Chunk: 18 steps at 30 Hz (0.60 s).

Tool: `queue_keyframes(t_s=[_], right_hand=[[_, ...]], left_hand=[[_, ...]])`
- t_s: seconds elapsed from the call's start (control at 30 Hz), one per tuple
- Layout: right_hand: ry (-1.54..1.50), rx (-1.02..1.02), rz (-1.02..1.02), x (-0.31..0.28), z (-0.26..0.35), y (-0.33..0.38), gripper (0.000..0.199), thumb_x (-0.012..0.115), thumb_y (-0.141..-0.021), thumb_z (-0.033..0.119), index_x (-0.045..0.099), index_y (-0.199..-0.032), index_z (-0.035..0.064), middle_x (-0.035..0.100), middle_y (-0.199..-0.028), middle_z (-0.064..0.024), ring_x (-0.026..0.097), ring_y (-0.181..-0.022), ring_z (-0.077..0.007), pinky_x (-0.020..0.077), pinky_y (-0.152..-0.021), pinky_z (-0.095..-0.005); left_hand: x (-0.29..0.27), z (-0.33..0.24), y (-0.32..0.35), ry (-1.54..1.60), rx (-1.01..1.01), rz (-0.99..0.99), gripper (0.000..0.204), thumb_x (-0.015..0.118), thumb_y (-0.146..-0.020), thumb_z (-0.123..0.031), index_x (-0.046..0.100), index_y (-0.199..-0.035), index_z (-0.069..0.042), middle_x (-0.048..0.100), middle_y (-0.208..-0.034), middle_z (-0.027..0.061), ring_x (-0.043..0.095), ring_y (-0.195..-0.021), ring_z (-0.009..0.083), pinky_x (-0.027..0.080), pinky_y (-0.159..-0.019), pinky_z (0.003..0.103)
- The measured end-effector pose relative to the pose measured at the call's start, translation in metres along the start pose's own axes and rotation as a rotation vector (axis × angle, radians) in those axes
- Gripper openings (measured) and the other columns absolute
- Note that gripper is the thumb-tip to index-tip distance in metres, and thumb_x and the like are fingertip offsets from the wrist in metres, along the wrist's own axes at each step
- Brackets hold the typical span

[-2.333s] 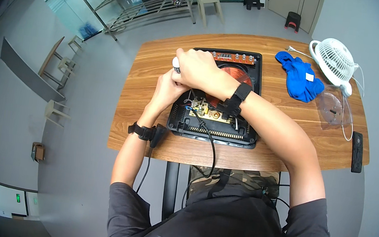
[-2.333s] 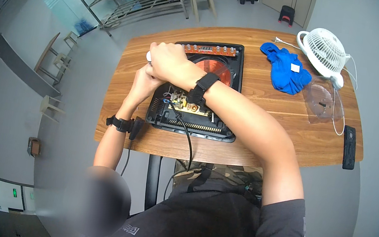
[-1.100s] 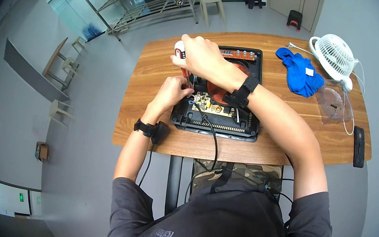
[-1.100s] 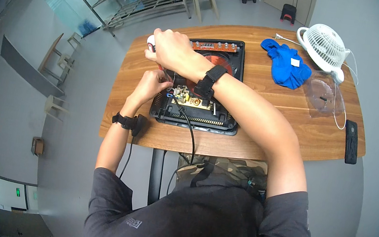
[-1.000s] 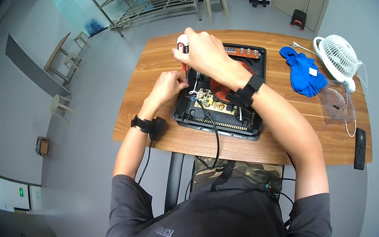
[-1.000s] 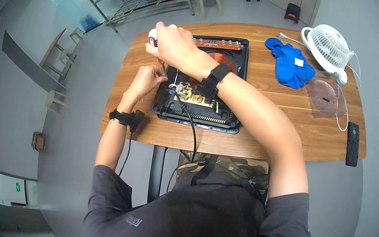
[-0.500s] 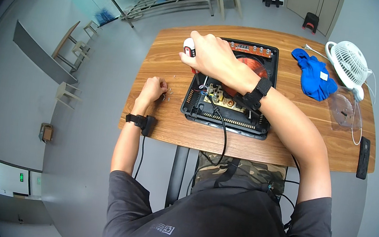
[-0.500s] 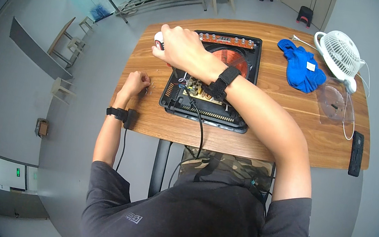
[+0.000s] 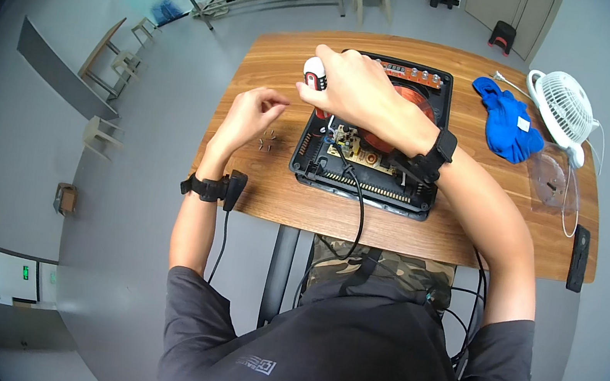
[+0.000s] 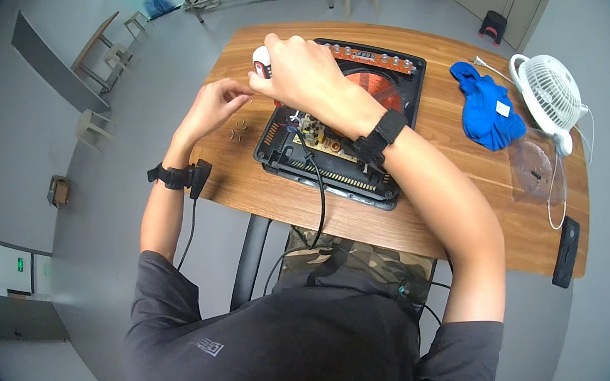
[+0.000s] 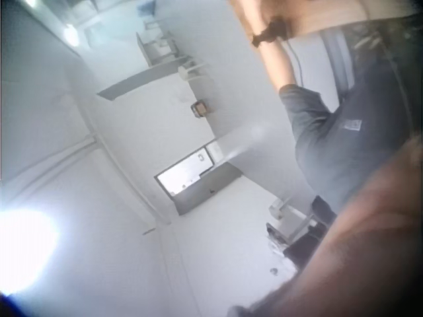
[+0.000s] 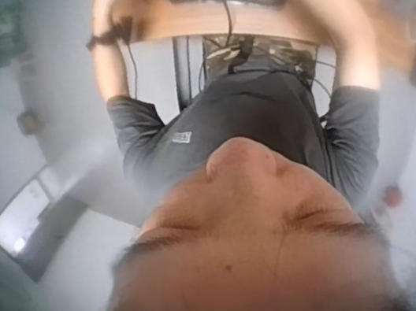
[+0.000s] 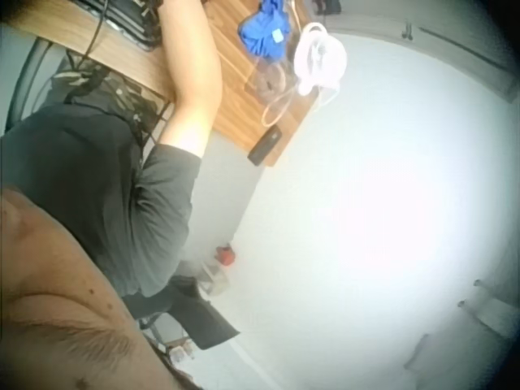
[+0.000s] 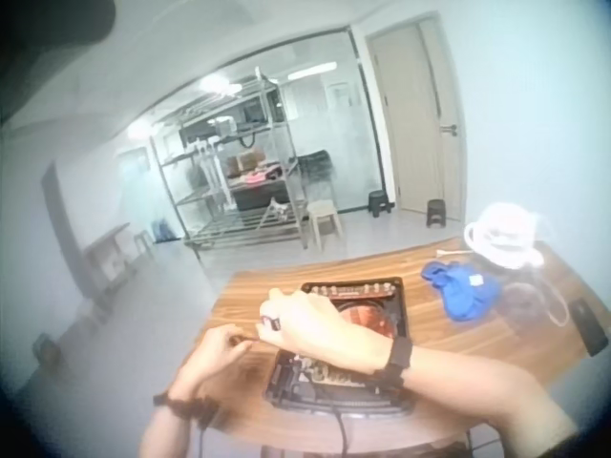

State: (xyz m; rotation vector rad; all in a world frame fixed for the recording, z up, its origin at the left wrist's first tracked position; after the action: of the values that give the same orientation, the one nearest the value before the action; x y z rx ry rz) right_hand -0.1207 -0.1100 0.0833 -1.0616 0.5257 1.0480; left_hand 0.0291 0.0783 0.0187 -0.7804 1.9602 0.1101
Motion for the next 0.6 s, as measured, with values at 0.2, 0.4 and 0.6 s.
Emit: queue_keyframes(t_s=[0.2,0.4,0.6], right_hand=[[0.002,-0.068,-0.047,0.008,-0.001,0.005,0.045,0.072,-0.084,0.039,0.065,-0.101,-0.0026,0.071,-0.079,-0.0250,0.072,-0.076,-0.0405,0.0594,-0.067,-0.0474],[-0.007,-0.051,-0.066,0.003,-0.002,0.007,0.045,0.072,-0.086,0.040,0.063,-0.098,-0.0027,0.070,-0.077,-0.0245,0.072,-0.073,-0.0406,0.0587,-0.066,-0.0473],[-0.030,-0.043,-0.077,0.011,-0.014,0.005,0.040,0.070,-0.088,0.036,0.061,-0.093,-0.0026,0.069,-0.074,-0.0236,0.070,-0.070,-0.0402,0.0578,-0.064,-0.0463]], left_hand=[[0.020,-0.040,-0.006,0.224,0.040,0.180,0.023,0.075,-0.083,-0.014,0.059,-0.086,0.003,0.062,-0.074,0.0061,0.056,-0.066,0.0144,0.047,-0.063,0.033],[0.031,-0.058,-0.008,0.261,0.108,0.167,0.031,0.077,-0.083,-0.019,0.063,-0.094,0.006,0.065,-0.074,0.0101,0.061,-0.067,0.0178,0.049,-0.065,0.034],[0.035,-0.058,-0.011,0.208,0.085,0.157,0.032,0.077,-0.084,-0.021,0.066,-0.099,0.006,0.068,-0.077,0.0110,0.063,-0.070,0.0178,0.051,-0.068,0.034]])
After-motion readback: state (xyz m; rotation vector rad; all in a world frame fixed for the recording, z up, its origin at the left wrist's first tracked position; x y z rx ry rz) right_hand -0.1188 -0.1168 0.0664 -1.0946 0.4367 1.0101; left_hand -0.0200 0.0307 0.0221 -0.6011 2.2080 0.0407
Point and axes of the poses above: each hand's wrist, its own y-axis away from the middle knuckle, its own x-axis out of the palm, z = x × y, the point moved 1 cm from there along -y, towards the middle knuckle
